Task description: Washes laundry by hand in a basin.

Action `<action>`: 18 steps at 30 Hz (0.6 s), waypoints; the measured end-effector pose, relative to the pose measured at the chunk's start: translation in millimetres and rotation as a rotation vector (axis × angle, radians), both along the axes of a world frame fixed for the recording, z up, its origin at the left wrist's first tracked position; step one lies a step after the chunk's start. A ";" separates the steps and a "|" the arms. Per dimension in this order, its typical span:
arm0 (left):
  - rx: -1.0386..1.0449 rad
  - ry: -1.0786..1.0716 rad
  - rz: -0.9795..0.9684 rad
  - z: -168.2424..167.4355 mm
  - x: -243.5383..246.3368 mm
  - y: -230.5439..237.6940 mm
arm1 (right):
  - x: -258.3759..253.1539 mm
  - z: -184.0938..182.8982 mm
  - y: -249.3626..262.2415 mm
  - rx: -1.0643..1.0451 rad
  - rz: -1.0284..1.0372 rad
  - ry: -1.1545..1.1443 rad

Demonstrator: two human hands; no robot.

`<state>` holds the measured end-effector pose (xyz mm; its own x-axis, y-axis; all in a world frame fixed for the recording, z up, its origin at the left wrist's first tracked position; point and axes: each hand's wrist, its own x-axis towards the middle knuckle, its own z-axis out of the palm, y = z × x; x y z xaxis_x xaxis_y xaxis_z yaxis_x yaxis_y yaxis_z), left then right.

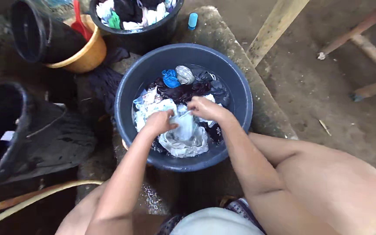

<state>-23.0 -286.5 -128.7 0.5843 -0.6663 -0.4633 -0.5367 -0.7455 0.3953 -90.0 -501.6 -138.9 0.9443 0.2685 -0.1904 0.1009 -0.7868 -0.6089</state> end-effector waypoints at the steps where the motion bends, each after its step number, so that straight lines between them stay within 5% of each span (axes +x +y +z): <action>1: -0.109 -0.025 0.001 15.8 -7.3 -3.9 | -6.3 24.3 8.4 0.094 0.014 -0.144; 5: -0.591 -0.099 0.059 70.8 -25.2 -25.5 | -16.0 34.4 32.3 0.736 -0.101 -0.641; 8: -0.726 -0.172 0.065 108.5 -42.9 -29.4 | -19.9 6.2 41.3 0.960 -0.190 -0.593; 13: -0.815 -0.329 0.351 126.3 -66.9 5.0 | -28.0 -68.1 45.6 0.400 -0.305 0.051; 16: -0.579 -0.300 0.625 67.2 -62.2 39.2 | -37.1 -65.8 35.6 0.300 -0.371 0.268; 18: -0.314 -0.095 0.663 4.6 -65.1 51.0 | -43.8 -51.2 43.6 0.284 -0.393 0.278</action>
